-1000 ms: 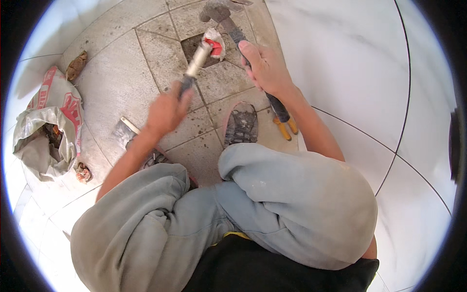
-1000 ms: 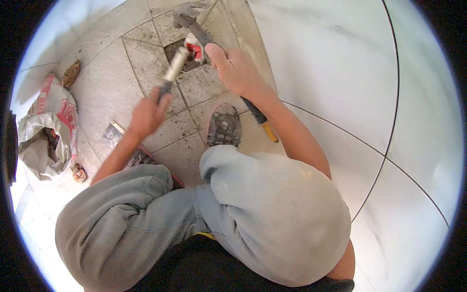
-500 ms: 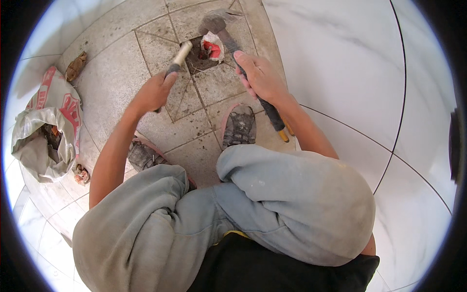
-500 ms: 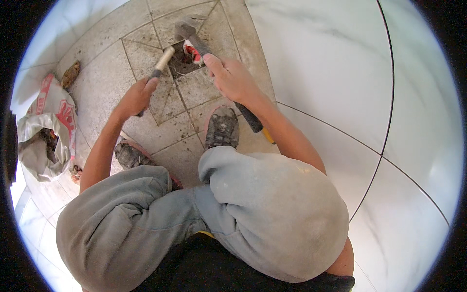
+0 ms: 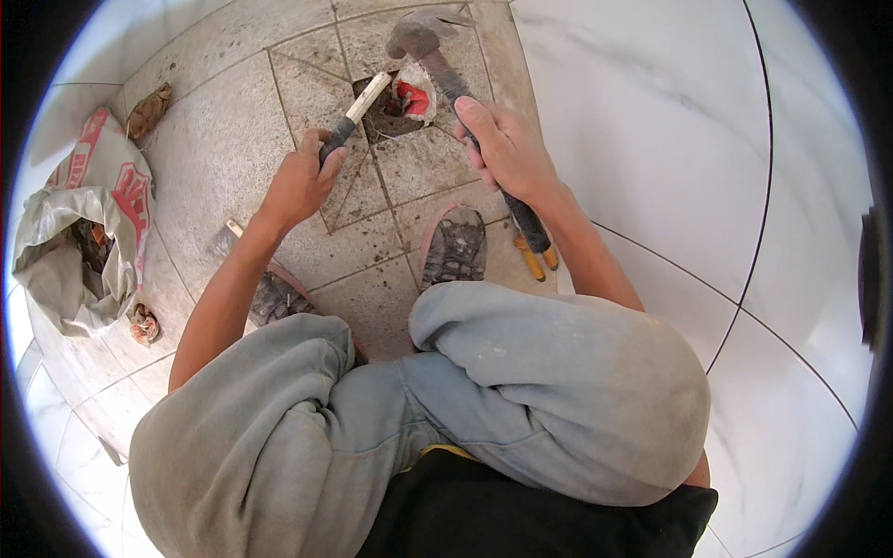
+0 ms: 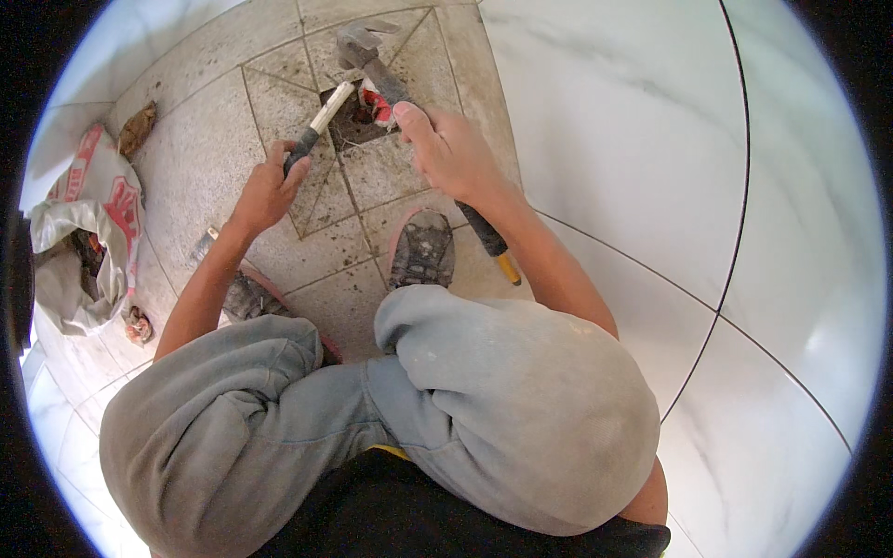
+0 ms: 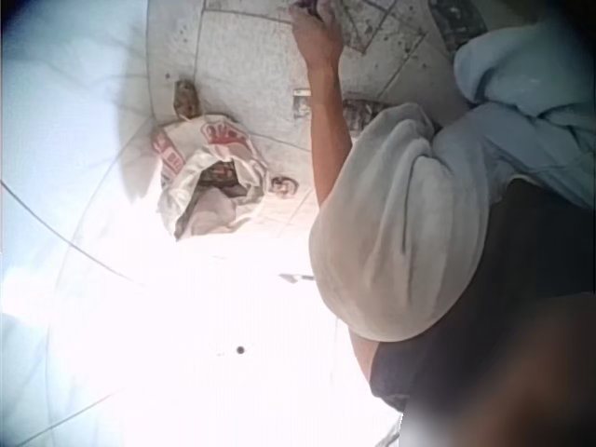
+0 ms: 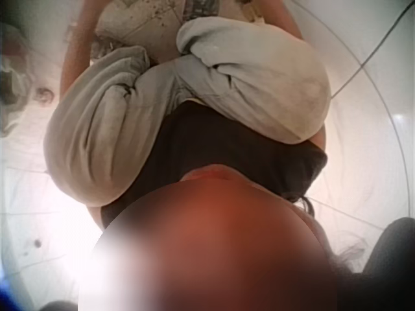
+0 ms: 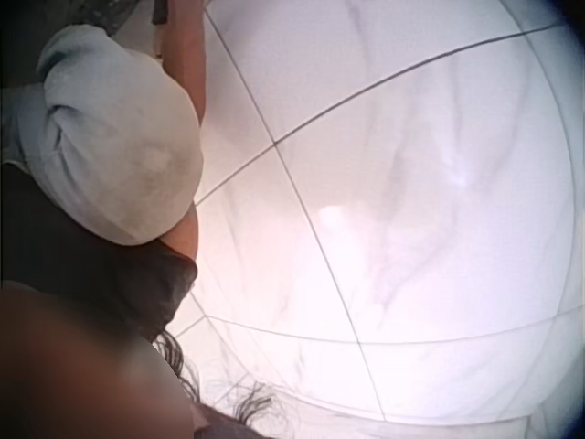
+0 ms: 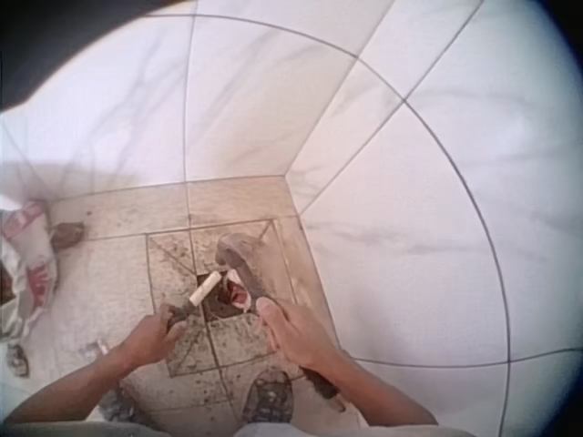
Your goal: Clearing and repairing a floor drain using hand tools.
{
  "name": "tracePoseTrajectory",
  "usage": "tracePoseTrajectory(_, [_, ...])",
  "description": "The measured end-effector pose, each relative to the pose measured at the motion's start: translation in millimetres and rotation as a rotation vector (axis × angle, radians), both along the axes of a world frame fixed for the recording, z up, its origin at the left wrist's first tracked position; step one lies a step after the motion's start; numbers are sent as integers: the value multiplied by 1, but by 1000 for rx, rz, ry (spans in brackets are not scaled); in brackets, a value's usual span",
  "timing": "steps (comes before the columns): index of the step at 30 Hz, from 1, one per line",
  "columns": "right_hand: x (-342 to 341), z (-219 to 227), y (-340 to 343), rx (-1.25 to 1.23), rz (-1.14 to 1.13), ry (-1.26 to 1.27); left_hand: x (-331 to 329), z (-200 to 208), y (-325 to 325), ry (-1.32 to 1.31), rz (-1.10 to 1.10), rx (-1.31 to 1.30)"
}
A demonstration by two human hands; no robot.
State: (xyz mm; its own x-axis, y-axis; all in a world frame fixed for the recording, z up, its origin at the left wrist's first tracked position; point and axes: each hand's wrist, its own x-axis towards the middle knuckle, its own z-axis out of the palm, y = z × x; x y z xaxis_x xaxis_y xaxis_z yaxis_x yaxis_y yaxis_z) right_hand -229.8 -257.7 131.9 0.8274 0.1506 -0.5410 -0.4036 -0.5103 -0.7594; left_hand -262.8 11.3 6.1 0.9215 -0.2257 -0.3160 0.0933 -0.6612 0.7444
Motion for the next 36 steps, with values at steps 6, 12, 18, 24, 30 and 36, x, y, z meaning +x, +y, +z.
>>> tracePoseTrajectory(6, [7,2,3,23,2,19,1,0,-15,13,-23,330])
tracePoseTrajectory(12, [23,21,27,-10,118,-259,-12,-2,-21,-21,13,384])
tracePoseTrajectory(18, [39,-35,13,-186,259,16,-4,7,-33,-13,-58,406])
tracePoseTrajectory(24, [35,21,34,-62,132,-253,-12,5,-27,22,0,378])
tracePoseTrajectory(30, [4,-18,10,-56,85,-411,-23,-5,-17,5,64,330])
tracePoseTrajectory(36, [-19,-35,-2,-113,71,-129,-20,10,11,-94,-73,406])
